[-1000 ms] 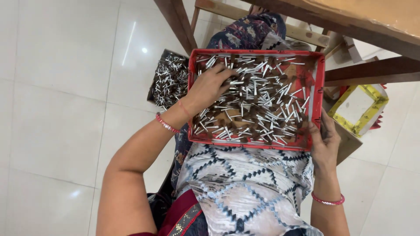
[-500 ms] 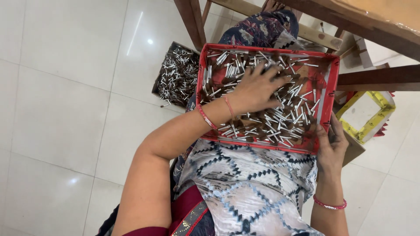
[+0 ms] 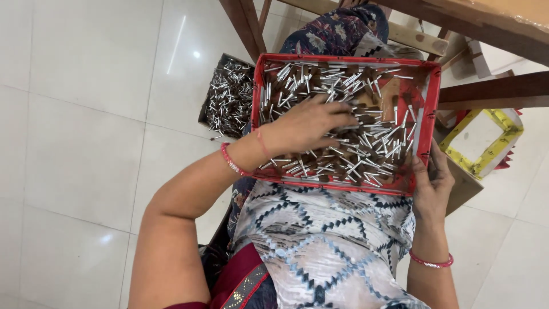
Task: Sorting and cleaning small metal brush ferrules by rubbing them between the palms and placing them into a box.
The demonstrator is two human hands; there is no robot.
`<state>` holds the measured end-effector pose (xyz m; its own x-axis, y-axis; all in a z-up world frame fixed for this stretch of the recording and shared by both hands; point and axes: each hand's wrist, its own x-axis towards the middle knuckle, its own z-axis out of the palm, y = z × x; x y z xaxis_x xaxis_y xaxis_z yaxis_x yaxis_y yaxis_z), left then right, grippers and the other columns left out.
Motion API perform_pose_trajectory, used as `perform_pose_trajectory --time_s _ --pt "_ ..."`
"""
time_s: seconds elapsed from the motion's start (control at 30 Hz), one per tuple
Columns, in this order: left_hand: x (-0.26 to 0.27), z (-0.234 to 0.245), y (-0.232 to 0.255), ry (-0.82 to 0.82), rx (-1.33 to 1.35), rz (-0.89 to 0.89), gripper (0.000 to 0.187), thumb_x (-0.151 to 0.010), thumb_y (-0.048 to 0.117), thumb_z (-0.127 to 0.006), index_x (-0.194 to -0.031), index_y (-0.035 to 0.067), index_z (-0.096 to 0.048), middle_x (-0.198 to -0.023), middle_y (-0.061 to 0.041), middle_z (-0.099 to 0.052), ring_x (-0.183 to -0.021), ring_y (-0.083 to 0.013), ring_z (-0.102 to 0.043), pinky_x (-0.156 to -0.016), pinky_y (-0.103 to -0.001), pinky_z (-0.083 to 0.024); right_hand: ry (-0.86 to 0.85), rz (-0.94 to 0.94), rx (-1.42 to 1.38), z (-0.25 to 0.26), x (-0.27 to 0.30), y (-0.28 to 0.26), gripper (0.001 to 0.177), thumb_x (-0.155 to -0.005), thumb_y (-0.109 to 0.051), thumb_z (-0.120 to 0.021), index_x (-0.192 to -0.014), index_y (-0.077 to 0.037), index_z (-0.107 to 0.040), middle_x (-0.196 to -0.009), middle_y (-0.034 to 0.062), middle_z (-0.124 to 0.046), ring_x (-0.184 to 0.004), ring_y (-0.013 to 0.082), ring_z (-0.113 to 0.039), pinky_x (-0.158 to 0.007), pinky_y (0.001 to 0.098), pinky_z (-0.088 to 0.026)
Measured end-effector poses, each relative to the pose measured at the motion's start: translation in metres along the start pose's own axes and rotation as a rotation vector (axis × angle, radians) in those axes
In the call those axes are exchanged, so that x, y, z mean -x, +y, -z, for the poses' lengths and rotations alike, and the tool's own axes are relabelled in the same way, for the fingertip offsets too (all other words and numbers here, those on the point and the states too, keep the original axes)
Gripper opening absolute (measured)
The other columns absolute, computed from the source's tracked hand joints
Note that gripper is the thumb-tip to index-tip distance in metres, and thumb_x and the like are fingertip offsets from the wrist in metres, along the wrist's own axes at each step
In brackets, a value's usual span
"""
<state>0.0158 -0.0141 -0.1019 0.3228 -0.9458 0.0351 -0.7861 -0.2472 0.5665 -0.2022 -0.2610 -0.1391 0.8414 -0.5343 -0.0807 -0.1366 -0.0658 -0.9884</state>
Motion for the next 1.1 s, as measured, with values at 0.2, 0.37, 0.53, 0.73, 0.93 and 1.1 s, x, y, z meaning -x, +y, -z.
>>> perform_pose_trajectory --time_s 0.2,0.37,0.53,0.73,0.93,1.1 --pt "0.024 -0.025 0.015 0.145 -0.271 -0.085 0.066 -0.066 0.061 -0.076 -0.12 0.023 -0.07 -0.144 -0.012 -0.053 -0.133 -0.0437 -0.044 -0.102 -0.063 -0.041 0.028 -0.038 0.009 0.001 0.0 0.001 0.052 -0.106 -0.008 -0.063 -0.155 0.002 -0.049 -0.137 0.007 -0.064 -0.12 0.011 -0.061 -0.107 0.026 -0.048" --pt "0.015 -0.017 -0.021 0.143 -0.148 0.076 0.023 -0.089 0.013 -0.071 -0.113 0.016 -0.072 -0.127 -0.003 -0.062 -0.12 -0.0313 -0.056 -0.096 -0.041 -0.053 -0.006 0.02 -0.005 0.0 0.001 -0.003 0.051 -0.106 -0.008 -0.063 -0.153 0.004 -0.048 -0.143 0.0077 -0.062 -0.128 0.012 -0.058 -0.112 0.0269 -0.046" --pt "0.013 0.0 -0.038 0.154 -0.007 0.191 0.029 -0.092 0.013 -0.07 -0.121 0.016 -0.071 -0.118 -0.003 -0.066 -0.11 -0.0309 -0.064 -0.093 -0.043 -0.054 0.007 -0.041 -0.015 0.0 0.0 0.0 0.052 -0.106 -0.009 -0.063 -0.154 0.003 -0.048 -0.14 0.0084 -0.063 -0.124 0.0126 -0.06 -0.109 0.0272 -0.048" --pt "0.033 0.032 -0.021 0.24 -0.038 0.146 0.059 -0.083 0.013 -0.077 -0.139 0.013 -0.058 -0.134 -0.013 -0.059 -0.113 -0.0393 -0.063 -0.09 -0.047 -0.054 0.006 -0.013 -0.005 0.001 0.0 0.001 0.051 -0.107 -0.008 -0.063 -0.154 0.004 -0.049 -0.14 0.0084 -0.064 -0.125 0.0119 -0.06 -0.112 0.0269 -0.047" --pt "0.071 0.053 0.003 0.031 -0.125 0.408 0.071 -0.075 0.016 -0.08 -0.139 0.009 -0.05 -0.13 -0.018 -0.055 -0.113 -0.0394 -0.06 -0.088 -0.047 -0.054 0.0 0.001 -0.004 0.0 0.001 0.0 0.051 -0.107 -0.007 -0.063 -0.155 0.004 -0.049 -0.137 0.0091 -0.064 -0.123 0.0124 -0.06 -0.111 0.0272 -0.047" --pt "0.087 0.03 0.017 0.052 -0.29 0.227 0.045 -0.079 0.015 -0.073 -0.12 0.005 -0.058 -0.12 -0.012 -0.06 -0.109 -0.0313 -0.061 -0.083 -0.041 -0.055 0.012 -0.014 0.0 -0.001 0.001 0.002 0.051 -0.108 -0.007 -0.063 -0.155 0.003 -0.05 -0.135 0.0093 -0.065 -0.12 0.0123 -0.061 -0.109 0.0272 -0.048"
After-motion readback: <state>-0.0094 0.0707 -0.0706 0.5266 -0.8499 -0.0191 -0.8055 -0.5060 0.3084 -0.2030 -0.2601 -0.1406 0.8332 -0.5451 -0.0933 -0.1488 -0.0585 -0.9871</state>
